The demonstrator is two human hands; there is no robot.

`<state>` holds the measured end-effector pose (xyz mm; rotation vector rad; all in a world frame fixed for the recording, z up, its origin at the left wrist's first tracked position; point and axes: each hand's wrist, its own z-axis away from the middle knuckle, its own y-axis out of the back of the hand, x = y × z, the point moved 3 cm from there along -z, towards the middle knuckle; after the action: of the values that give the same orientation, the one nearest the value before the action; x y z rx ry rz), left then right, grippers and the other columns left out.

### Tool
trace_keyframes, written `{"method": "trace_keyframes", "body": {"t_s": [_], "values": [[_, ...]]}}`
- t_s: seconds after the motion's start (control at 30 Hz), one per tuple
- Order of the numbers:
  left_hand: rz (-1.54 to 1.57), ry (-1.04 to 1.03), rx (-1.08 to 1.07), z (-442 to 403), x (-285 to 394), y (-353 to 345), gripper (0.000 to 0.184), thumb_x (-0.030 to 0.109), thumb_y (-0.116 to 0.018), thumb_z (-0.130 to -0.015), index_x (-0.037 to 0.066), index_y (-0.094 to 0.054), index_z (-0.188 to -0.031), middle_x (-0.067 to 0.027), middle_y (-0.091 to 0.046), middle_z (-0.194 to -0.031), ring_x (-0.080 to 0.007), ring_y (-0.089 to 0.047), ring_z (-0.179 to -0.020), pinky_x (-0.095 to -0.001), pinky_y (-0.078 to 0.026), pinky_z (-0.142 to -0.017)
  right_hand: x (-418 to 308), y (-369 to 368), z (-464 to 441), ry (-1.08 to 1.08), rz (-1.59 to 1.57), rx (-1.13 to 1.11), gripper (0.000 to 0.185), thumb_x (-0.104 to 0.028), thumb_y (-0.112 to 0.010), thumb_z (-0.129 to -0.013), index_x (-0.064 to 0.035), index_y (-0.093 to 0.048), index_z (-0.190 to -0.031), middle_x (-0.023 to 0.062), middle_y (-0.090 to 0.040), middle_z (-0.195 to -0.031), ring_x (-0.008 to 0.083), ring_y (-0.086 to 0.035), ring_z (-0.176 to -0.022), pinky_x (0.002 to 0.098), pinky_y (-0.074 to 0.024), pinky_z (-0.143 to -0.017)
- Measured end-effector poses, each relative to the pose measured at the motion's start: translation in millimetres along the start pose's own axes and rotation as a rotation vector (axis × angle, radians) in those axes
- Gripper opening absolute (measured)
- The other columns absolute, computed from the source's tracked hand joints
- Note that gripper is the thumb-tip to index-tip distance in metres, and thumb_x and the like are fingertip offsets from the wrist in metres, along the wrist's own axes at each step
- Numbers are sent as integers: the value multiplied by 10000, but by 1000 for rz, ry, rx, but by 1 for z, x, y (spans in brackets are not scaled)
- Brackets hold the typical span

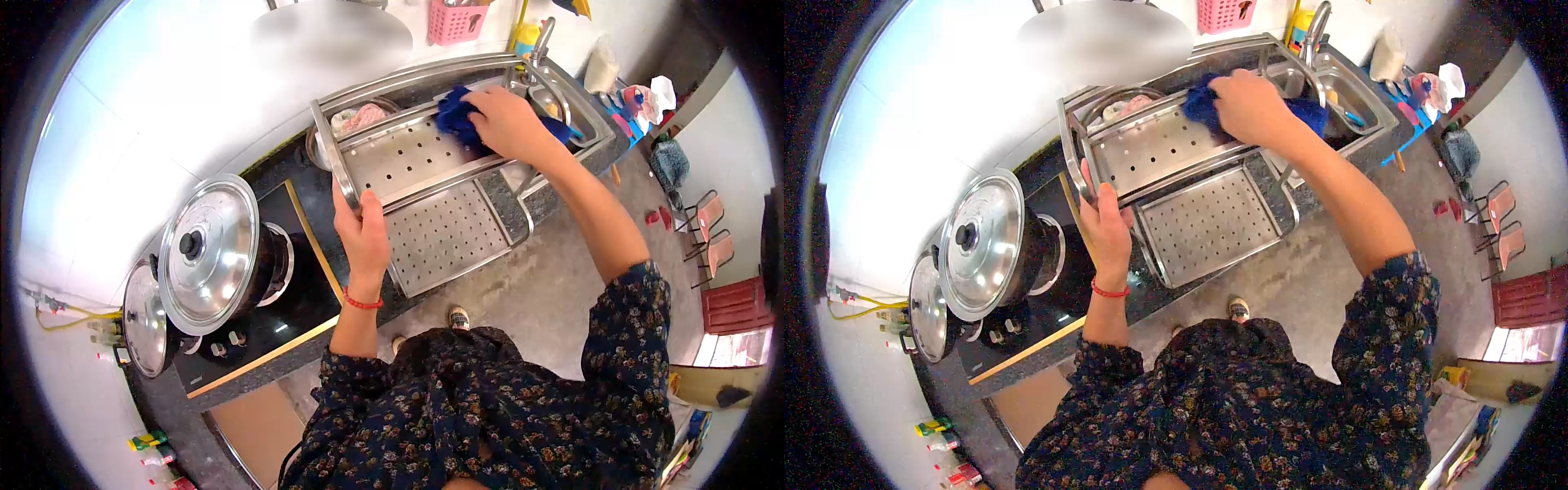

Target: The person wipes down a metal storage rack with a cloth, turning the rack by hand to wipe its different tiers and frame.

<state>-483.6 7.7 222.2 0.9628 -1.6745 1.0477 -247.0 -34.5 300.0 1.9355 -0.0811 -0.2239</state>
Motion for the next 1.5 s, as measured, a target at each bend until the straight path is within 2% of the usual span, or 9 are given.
{"method": "trace_keyframes", "body": {"t_s": [0.23,0.33,0.4,0.57,0.7,0.97,1.07,1.17,1.5], "values": [[-52,-15,-26,-6,-7,2,478,69,-434,-903,-49,-317,-1351,-16,-555,-793,-29,-455,-599,-197,-365,-491,-118,-32,-31,375,-420,-162,272,-111,-527,-788,-41,-640,-1025,181,-617,-953,351,-585,-875,442,-464,-798],[-113,-73,34,-7,-18,3,196,150,-427,-931,4,-429,-1061,0,-517,-716,-36,-450,-556,-209,-338,-443,-125,-22,-20,412,-487,-252,295,-149,-549,-774,-57,-646,-1038,160,-611,-920,326,-589,-835,407,-465,-742],[-161,-136,79,-7,-26,3,238,188,-413,-946,10,-510,-1070,28,-462,-676,-34,-422,-535,-204,-312,-419,-113,-3,-7,466,-602,-390,302,-164,-564,-762,-70,-654,-1034,146,-605,-900,312,-587,-810,386,-460,-711],[-128,-71,0,-5,-8,0,478,140,-393,-928,18,-318,-1384,42,-405,-688,-25,-354,-540,-193,-308,-436,-42,11,-14,408,-460,-604,275,-130,-582,-699,-72,-673,-953,124,-571,-816,288,-573,-764,367,-453,-680],[-107,-31,3,-3,-5,-3,475,98,-397,-905,1,-331,-1366,28,-451,-697,-22,-359,-531,-199,-298,-435,51,21,-9,176,339,-322,153,-135,-574,-689,-54,-676,-770,161,-649,-799,321,-635,-794,421,-503,-688],[-197,-52,-14,-2,-5,-2,483,133,-370,-930,51,-319,-1404,47,-413,-707,-22,-352,-501,-187,-325,-406,-46,7,-9,188,-326,-198,414,-264,-646,-696,-51,-603,-1049,160,-571,-962,324,-551,-935,376,-447,-836],[-210,-61,-6,-3,-6,-1,491,149,-381,-934,28,-304,-1403,39,-434,-713,-22,-368,-505,-185,-334,-410,-84,-23,-27,426,-352,-47,397,-195,-639,-721,-42,-592,-1085,168,-570,-1023,332,-530,-1012,380,-435,-869],[-127,-23,29,-1,-6,0,359,96,-455,-889,-46,-442,-1219,21,-502,-730,-21,-389,-575,-191,-317,-473,-118,-44,-41,456,-261,130,304,-101,-597,-752,-13,-597,-1042,173,-590,-987,336,-543,-983,421,-430,-875],[-145,-120,49,-3,-17,0,527,144,-468,-884,-74,-323,-1341,6,-478,-645,-36,-410,-540,-216,-341,-459,-111,-47,-53,530,-398,-70,347,-98,-539,-719,26,-582,-1040,210,-588,-1010,374,-535,-995,423,-436,-883]]}}
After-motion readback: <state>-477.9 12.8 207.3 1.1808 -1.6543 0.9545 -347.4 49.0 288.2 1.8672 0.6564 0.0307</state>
